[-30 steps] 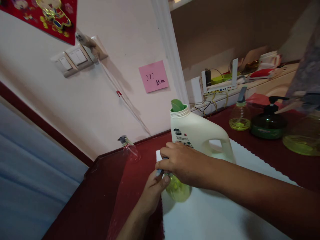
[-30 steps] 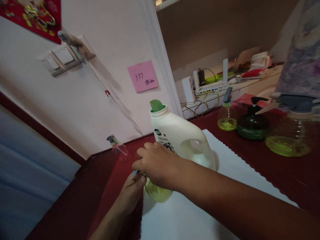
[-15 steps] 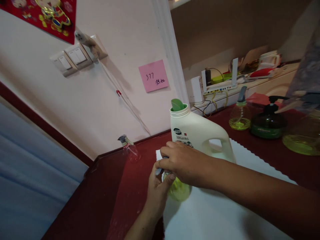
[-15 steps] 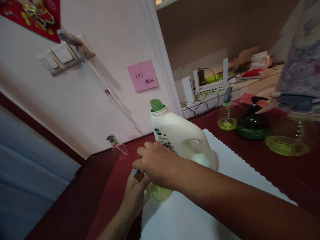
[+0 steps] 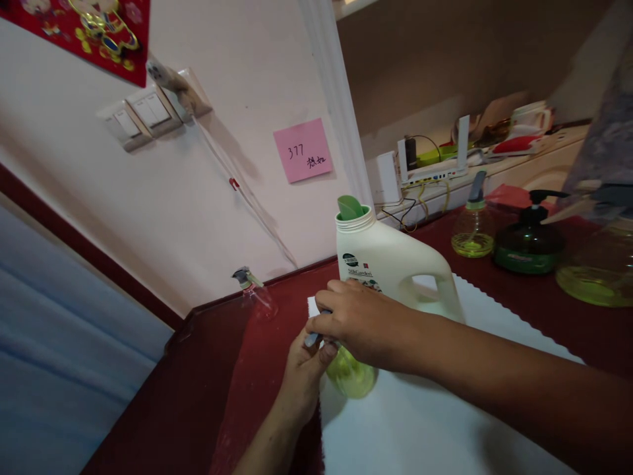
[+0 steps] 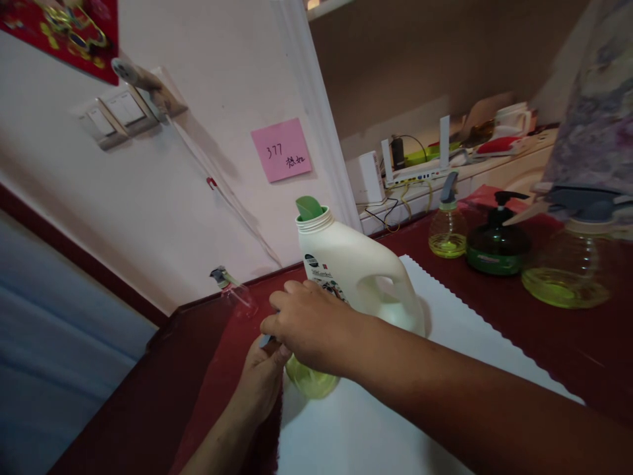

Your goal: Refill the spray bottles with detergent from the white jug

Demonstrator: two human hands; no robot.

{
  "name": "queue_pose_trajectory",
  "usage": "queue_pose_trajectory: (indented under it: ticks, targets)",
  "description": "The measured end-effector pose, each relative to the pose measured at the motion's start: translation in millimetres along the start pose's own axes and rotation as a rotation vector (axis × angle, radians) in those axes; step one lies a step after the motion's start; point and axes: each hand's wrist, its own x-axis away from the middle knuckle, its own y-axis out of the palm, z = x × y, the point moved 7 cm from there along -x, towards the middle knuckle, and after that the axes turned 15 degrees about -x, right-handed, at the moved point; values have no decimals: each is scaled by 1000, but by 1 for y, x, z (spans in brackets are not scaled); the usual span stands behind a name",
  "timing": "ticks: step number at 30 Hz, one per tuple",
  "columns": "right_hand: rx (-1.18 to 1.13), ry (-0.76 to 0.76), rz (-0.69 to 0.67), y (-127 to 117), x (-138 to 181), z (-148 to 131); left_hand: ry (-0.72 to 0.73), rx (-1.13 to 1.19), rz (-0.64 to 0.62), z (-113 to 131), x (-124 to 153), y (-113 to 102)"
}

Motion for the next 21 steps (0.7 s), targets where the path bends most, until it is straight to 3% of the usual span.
queue_pose_trajectory:
  ticks: [5,12,17,21]
  targets:
    - [0,10,-3,0,-2,0,82,-49,170,7,6,3]
    - [9,11,11,1,0,1,-43,78,-70,-7,3,-2]
    - [10,9,17,1,0,0,7,-7,-40,-2,1,-5]
    - [6,3,11,0,0,-3,61,-61,68,9,1,2]
